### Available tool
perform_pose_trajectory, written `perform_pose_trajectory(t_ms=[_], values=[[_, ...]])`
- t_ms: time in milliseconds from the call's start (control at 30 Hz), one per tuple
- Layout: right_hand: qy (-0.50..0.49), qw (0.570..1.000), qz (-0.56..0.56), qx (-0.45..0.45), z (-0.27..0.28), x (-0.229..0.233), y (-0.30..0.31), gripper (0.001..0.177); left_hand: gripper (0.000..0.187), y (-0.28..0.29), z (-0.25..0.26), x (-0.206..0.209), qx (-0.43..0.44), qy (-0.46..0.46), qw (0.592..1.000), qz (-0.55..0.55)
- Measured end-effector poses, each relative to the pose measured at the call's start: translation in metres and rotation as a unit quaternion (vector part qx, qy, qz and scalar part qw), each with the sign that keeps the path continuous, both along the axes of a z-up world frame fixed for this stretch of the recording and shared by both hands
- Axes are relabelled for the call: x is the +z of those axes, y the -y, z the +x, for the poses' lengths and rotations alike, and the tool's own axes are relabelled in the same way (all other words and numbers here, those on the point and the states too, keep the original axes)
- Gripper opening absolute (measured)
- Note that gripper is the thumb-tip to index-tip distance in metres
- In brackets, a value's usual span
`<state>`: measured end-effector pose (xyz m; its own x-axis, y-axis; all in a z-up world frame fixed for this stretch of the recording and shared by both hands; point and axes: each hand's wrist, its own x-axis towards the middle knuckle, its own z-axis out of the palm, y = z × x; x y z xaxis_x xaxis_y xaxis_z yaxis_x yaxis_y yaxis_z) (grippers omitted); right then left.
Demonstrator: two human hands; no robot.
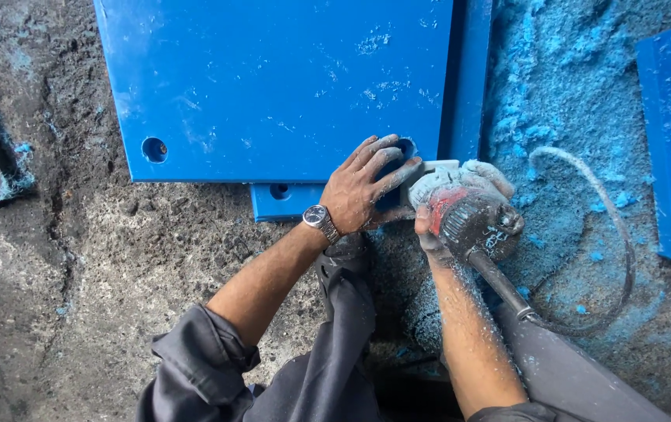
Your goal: Sanding the surfaces and edges of blue plastic blocks using a power sander.
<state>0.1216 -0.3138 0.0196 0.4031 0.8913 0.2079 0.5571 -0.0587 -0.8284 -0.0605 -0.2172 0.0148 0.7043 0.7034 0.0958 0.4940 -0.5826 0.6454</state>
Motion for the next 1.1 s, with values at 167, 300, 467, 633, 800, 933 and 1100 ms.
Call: perform_pose_trajectory(t_ms=[167, 300, 467, 633, 800, 933, 1100], values=[[-0.095, 0.978, -0.144, 0.117, 0.040, -0.110, 0.061, 0.089, 0.085, 0.004, 0.005, -0.002, 0.014, -0.026, 1.000, 0.008], [-0.180, 0.974, -0.112, 0.081, 0.028, -0.079, 0.043, 0.092, 0.086, 0.005, 0.008, -0.001, 0.021, -0.031, 0.999, 0.009], [-0.029, 0.993, -0.102, 0.044, 0.030, -0.078, 0.042, 0.093, 0.085, 0.005, 0.011, 0.002, 0.030, -0.020, 0.999, 0.013], [0.034, 0.990, -0.132, 0.040, 0.044, -0.122, 0.066, 0.097, 0.085, 0.004, 0.013, 0.004, 0.029, -0.027, 0.999, 0.008], [0.065, 0.990, -0.125, 0.018, 0.036, -0.084, 0.042, 0.102, 0.086, 0.004, 0.013, 0.003, 0.028, -0.039, 0.999, -0.005], [0.064, 0.987, -0.137, 0.050, 0.049, -0.138, 0.068, 0.102, 0.092, 0.001, 0.010, 0.003, 0.033, -0.053, 0.998, 0.000], [0.009, 0.990, -0.124, 0.060, 0.051, -0.173, 0.080, 0.103, 0.095, -0.001, 0.009, 0.001, 0.028, -0.053, 0.998, 0.025]])
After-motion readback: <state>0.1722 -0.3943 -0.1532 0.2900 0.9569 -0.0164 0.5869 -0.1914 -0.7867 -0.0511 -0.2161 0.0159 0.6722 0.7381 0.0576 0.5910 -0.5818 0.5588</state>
